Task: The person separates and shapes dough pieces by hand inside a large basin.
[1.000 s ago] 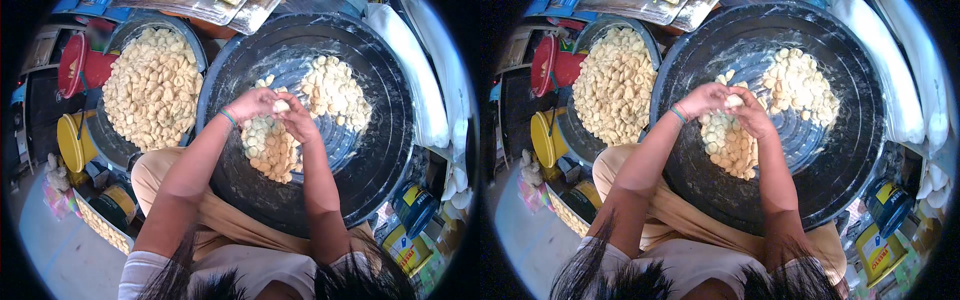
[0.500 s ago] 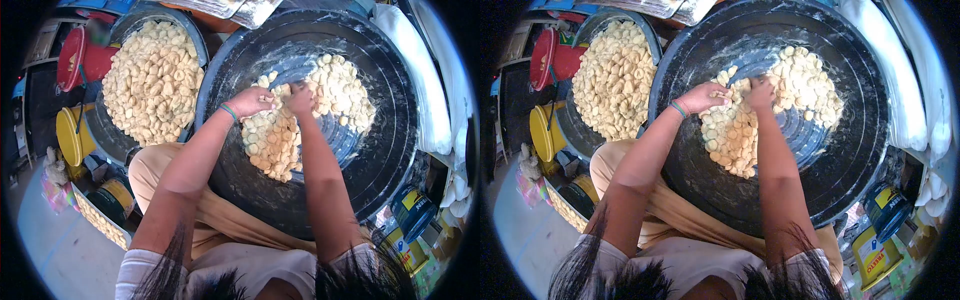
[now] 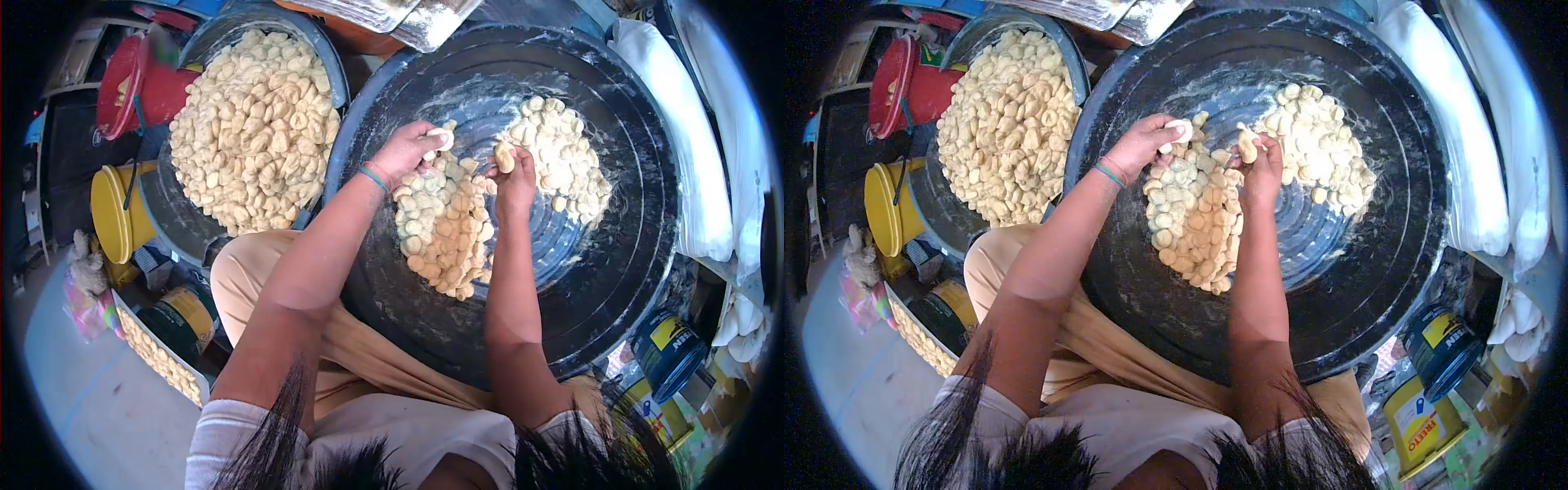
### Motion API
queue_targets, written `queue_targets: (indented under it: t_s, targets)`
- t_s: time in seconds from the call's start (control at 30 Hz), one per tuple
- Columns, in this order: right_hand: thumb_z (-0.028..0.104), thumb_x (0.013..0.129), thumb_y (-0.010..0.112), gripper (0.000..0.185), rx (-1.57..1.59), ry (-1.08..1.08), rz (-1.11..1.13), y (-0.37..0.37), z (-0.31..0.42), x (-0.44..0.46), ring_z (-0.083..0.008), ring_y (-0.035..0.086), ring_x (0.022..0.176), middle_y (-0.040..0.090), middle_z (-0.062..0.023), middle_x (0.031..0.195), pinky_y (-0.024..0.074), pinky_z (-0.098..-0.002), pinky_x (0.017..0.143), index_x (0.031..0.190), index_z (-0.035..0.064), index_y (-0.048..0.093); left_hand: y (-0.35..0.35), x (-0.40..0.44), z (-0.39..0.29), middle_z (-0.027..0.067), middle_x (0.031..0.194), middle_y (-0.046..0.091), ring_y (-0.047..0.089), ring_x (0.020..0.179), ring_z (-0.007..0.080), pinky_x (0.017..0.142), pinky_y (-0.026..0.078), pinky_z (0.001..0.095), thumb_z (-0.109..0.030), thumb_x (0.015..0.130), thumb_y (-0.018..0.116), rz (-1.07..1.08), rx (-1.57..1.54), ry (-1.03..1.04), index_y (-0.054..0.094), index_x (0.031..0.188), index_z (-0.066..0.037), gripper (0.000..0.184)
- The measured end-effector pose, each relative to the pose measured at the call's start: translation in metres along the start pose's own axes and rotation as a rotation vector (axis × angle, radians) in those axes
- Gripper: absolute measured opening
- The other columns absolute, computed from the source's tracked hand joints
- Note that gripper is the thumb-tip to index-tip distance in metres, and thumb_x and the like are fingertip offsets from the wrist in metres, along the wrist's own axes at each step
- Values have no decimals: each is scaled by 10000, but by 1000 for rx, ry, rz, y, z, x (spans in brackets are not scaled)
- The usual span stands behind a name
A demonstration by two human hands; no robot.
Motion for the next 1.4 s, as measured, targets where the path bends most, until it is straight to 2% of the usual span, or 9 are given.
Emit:
queue_targets:
  t_s: [0.23,0.5,0.6,0.8,0.9,1.0,1.1,1.23,1.4]
  targets:
    - [99,907,574,223,-314,-10,371,41,-5,-24,-99,580,732,630,-63,921,493,-233,628,1113,21,537,16,-14,-8,-12,843,558,521,716,66,534,425,218,-301,885,629,164,-193,-116,540,1139,-66,357]
    - [163,949,517,202,-261,-178,-123,7,-3,4,-141,578,763,617,-80,928,490,-284,676,1071,4,539,13,-8,-2,-26,789,550,501,648,58,536,414,209,-237,883,632,286,-1,-38,582,1115,-50,302]
    - [260,928,553,264,-626,-315,166,9,-7,5,-167,580,809,619,-55,955,454,-319,820,1045,29,602,18,-9,3,-24,780,555,498,630,56,509,404,206,-291,910,591,286,19,-76,591,1122,-57,315]
    - [309,838,659,324,-714,47,281,-17,-23,29,-238,590,819,630,-89,938,475,-376,737,964,11,641,5,-3,-2,30,834,612,536,725,94,578,447,266,-425,886,563,-23,215,-4,631,1109,-58,435]
    - [332,826,653,329,-1296,-553,-43,-46,-40,20,-290,606,794,643,-132,913,480,-392,727,933,21,646,1,4,12,58,851,626,552,775,132,703,457,288,-363,853,595,-87,267,116,626,1131,-46,424]
    - [302,802,635,342,-1816,-885,47,-27,-92,-68,-371,520,1037,525,-217,1193,426,-438,881,1035,52,619,-7,14,26,113,997,640,584,921,193,837,441,296,-339,809,633,-52,298,-77,625,1153,-65,440]
    - [166,858,586,293,-1584,-742,461,-59,-108,-88,-303,525,1033,514,-193,1202,429,-410,907,1123,52,535,-10,12,22,150,1255,538,505,1174,253,973,404,347,-304,816,646,-60,737,190,588,1218,-74,466]
    - [93,889,534,225,-462,158,65,-82,-94,-36,-193,569,928,570,-115,1090,480,-309,812,1105,30,534,17,-5,10,190,1348,450,393,1281,299,1082,278,351,-325,802,683,107,989,286,590,1213,-75,489]
    - [37,888,486,223,11,287,279,3,-29,-38,-166,587,899,608,-94,1017,501,-289,768,1107,12,519,33,-14,6,17,1087,569,562,900,96,642,493,249,-239,844,663,376,167,42,536,1242,-90,444]
Point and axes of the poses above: each hand's wrist, its own x-axis towards the middle knuckle, its own y-axis out of the palm, z = x × y, the point moved 3 cm from there along x, towards the middle knuckle
